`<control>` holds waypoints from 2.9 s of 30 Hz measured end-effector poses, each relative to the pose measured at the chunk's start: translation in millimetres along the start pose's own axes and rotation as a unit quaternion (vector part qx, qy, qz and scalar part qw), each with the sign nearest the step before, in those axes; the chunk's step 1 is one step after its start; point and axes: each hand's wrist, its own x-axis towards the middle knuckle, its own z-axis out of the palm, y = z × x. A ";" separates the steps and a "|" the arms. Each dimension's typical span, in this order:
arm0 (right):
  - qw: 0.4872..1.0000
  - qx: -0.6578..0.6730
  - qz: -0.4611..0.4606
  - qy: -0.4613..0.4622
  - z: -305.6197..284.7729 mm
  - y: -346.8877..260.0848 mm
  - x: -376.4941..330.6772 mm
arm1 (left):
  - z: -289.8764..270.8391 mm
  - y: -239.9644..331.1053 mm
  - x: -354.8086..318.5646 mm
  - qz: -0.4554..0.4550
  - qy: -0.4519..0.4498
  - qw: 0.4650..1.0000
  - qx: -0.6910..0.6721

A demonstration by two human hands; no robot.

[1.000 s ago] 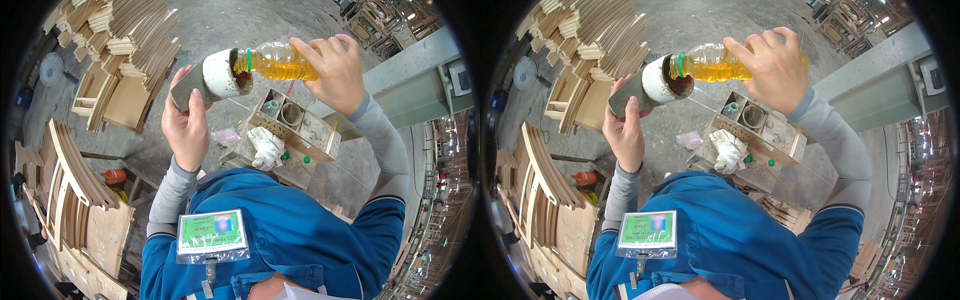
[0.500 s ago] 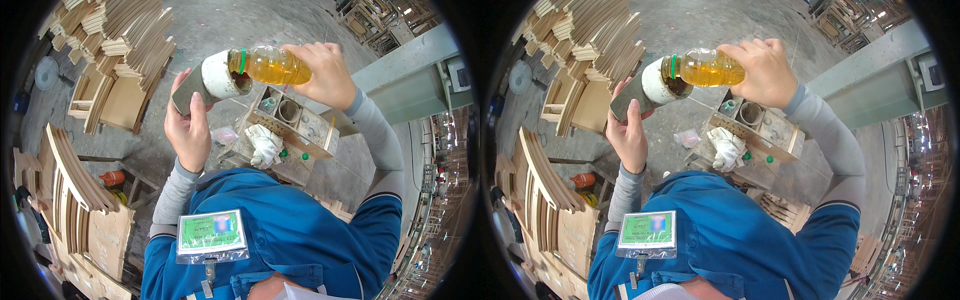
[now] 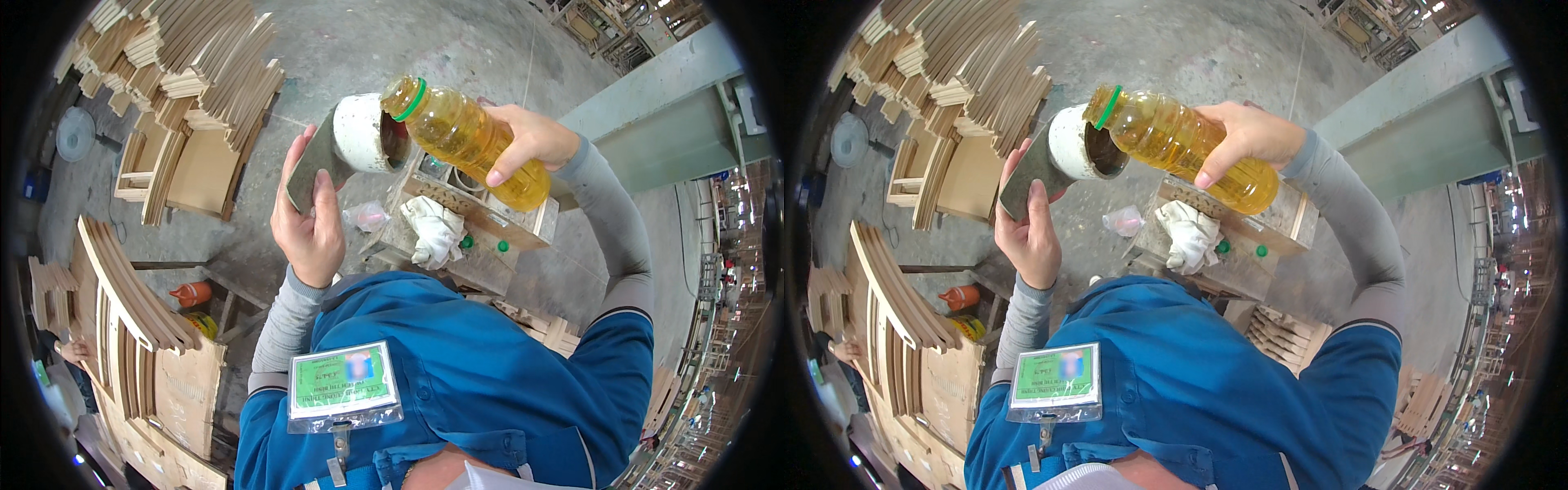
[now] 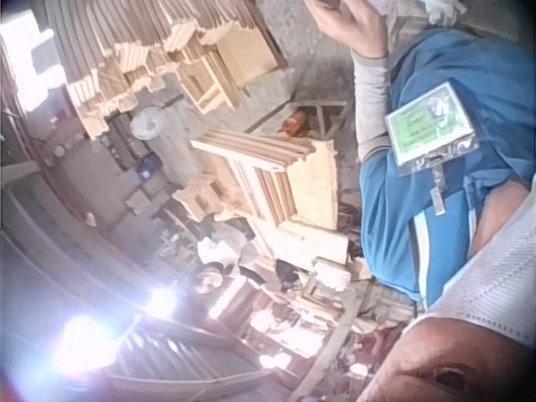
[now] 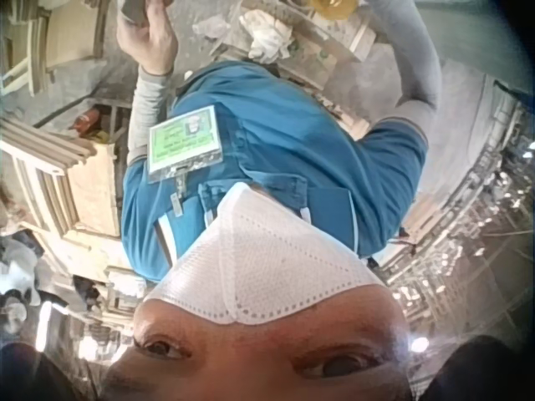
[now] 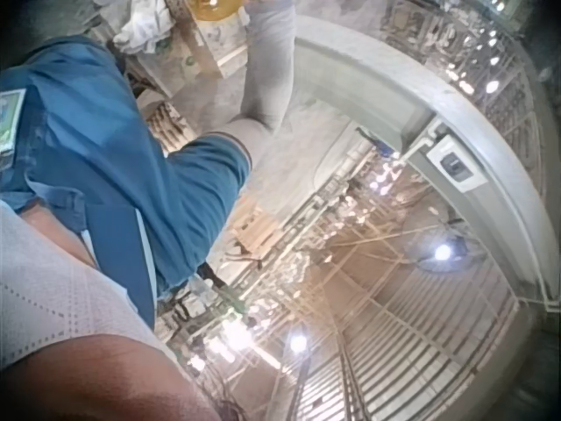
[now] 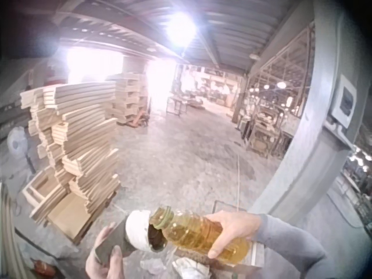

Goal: The person applies a liquid finish to the slots of stacked wooden chair parts using a brush. They then pour liquids from bottles into a container and mix the contents with a power drill while squatting on the floor.

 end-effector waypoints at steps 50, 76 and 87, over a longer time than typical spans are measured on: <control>0.886 -0.151 0.121 0.421 -173.5 368.8 111.3 | 23.7 -35.0 -57.9 -0.397 0.190 0.881 -0.174; 0.753 -0.278 0.044 0.595 -81.0 362.8 143.6 | -27.9 -38.9 -28.5 -0.371 0.196 0.889 -0.182; 0.861 0.209 -0.118 0.448 -129.9 170.2 28.5 | -45.1 -76.9 21.7 -0.374 0.109 0.888 -0.245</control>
